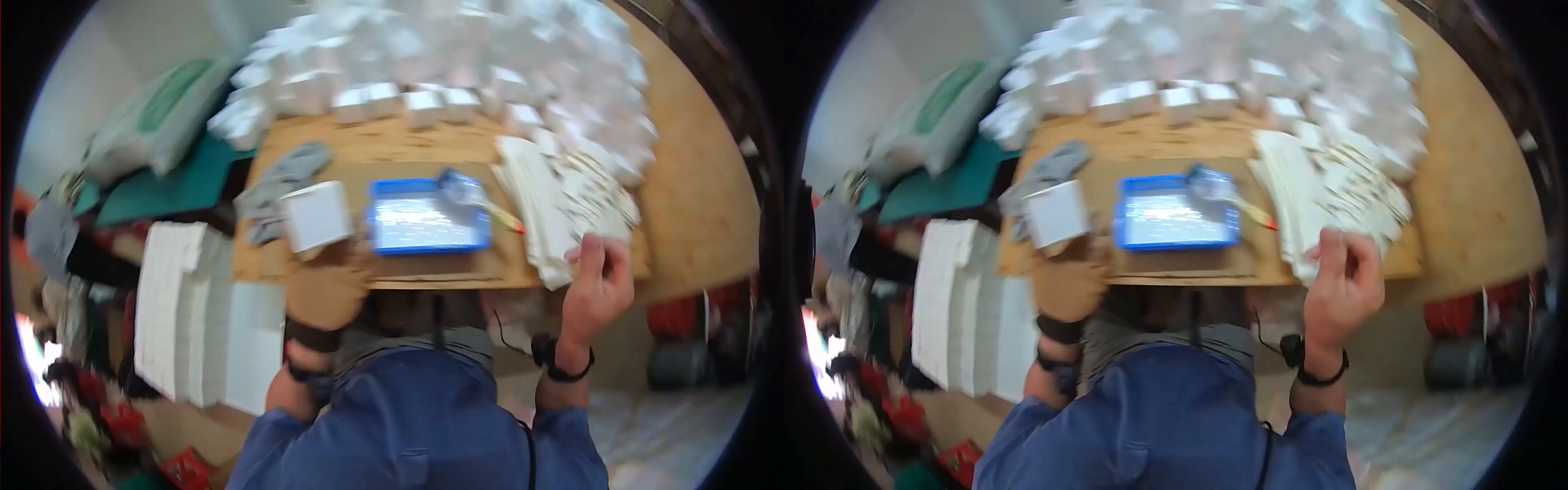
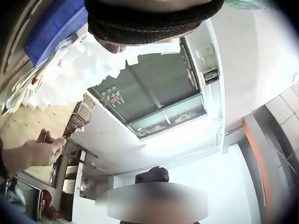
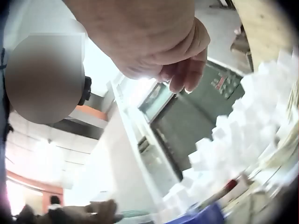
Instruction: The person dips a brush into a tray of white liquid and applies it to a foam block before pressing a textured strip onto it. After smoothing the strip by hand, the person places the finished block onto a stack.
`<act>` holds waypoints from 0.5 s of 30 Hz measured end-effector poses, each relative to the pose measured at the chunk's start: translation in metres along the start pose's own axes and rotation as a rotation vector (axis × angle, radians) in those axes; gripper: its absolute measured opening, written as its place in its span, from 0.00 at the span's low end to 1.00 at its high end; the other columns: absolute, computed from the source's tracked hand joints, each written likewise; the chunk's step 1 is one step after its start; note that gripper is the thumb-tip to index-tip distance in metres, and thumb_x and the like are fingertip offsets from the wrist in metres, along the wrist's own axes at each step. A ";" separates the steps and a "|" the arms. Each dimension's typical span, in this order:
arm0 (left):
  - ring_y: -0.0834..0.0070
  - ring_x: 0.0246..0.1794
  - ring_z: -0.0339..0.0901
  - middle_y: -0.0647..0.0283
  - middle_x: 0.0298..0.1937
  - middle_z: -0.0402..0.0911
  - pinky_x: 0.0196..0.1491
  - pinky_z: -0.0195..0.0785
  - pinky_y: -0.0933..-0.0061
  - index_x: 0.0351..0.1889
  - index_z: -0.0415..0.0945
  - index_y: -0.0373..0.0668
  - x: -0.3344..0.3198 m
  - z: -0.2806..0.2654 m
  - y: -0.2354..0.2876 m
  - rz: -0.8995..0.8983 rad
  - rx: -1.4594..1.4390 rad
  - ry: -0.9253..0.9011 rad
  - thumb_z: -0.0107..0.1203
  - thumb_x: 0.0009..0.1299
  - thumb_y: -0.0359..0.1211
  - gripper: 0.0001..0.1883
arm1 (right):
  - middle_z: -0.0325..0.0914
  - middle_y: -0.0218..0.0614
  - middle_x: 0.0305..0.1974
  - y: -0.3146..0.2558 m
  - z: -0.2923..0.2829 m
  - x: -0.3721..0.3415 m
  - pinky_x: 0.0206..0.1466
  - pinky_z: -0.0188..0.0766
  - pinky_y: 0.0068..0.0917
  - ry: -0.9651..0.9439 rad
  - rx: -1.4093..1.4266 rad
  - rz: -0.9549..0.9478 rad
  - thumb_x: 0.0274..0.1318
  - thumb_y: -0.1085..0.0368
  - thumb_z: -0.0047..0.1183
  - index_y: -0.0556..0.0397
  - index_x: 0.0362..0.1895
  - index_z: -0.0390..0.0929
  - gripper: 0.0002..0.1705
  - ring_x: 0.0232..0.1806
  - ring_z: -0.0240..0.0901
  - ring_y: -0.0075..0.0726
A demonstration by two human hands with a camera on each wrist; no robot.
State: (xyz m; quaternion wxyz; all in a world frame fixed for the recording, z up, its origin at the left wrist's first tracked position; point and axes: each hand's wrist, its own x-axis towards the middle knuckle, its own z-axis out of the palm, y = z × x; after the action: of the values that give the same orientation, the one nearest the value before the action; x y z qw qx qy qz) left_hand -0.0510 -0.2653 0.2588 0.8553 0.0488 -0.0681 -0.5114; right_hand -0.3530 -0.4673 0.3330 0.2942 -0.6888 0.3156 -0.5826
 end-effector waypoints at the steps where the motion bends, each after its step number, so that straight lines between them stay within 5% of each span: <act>1: 0.50 0.80 0.70 0.55 0.82 0.75 0.77 0.68 0.41 0.84 0.70 0.53 0.002 -0.026 0.010 0.058 0.078 -0.019 0.38 0.88 0.67 0.38 | 0.87 0.35 0.40 0.013 -0.018 0.016 0.50 0.80 0.24 0.146 -0.023 0.068 0.79 0.71 0.63 0.62 0.53 0.86 0.07 0.39 0.81 0.25; 3: 0.51 0.80 0.70 0.56 0.84 0.73 0.83 0.60 0.44 0.87 0.67 0.55 0.000 -0.035 0.024 -0.080 0.244 -0.263 0.36 0.90 0.64 0.37 | 0.87 0.31 0.37 0.045 -0.073 0.051 0.44 0.77 0.21 0.360 -0.244 0.015 0.77 0.70 0.65 0.61 0.50 0.87 0.06 0.37 0.80 0.21; 4: 0.51 0.80 0.70 0.56 0.84 0.73 0.83 0.60 0.44 0.87 0.67 0.55 0.005 -0.035 0.018 -0.160 0.188 -0.288 0.36 0.90 0.64 0.37 | 0.87 0.30 0.37 0.064 -0.099 0.066 0.42 0.76 0.20 0.397 -0.419 -0.086 0.76 0.70 0.66 0.60 0.48 0.88 0.06 0.37 0.79 0.19; 6: 0.51 0.80 0.71 0.53 0.85 0.72 0.82 0.64 0.44 0.87 0.67 0.54 0.007 -0.029 0.022 -0.060 0.117 -0.149 0.43 0.89 0.62 0.36 | 0.86 0.27 0.35 0.102 -0.147 0.079 0.41 0.75 0.20 0.433 -0.314 0.100 0.76 0.67 0.68 0.59 0.46 0.90 0.07 0.36 0.79 0.17; 8: 0.50 0.80 0.72 0.51 0.86 0.70 0.80 0.67 0.44 0.87 0.66 0.52 0.011 -0.017 0.027 0.095 0.084 0.003 0.49 0.88 0.60 0.36 | 0.85 0.24 0.33 0.116 -0.172 0.081 0.40 0.75 0.21 0.353 -0.390 0.329 0.76 0.65 0.66 0.59 0.45 0.90 0.08 0.36 0.79 0.16; 12: 0.55 0.84 0.70 0.48 0.86 0.71 0.84 0.63 0.49 0.88 0.64 0.45 0.028 0.015 -0.013 -0.075 0.223 -0.246 0.49 0.90 0.54 0.35 | 0.87 0.32 0.31 0.179 -0.183 0.063 0.40 0.79 0.30 0.113 -0.713 0.203 0.72 0.64 0.66 0.58 0.50 0.91 0.11 0.34 0.83 0.26; 15: 0.51 0.84 0.69 0.48 0.88 0.67 0.84 0.64 0.44 0.89 0.63 0.46 0.035 0.009 -0.029 -0.091 0.224 -0.207 0.49 0.90 0.54 0.36 | 0.91 0.43 0.37 0.207 -0.174 0.068 0.42 0.82 0.36 -0.045 -0.958 0.036 0.70 0.64 0.66 0.56 0.54 0.91 0.14 0.35 0.88 0.39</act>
State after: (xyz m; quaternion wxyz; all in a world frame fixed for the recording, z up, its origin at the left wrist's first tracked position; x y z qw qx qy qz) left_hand -0.0608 -0.3101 0.2652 0.8087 0.0938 -0.2101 -0.5413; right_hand -0.5356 -0.6565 0.2402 -0.0395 -0.7536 0.5539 -0.3517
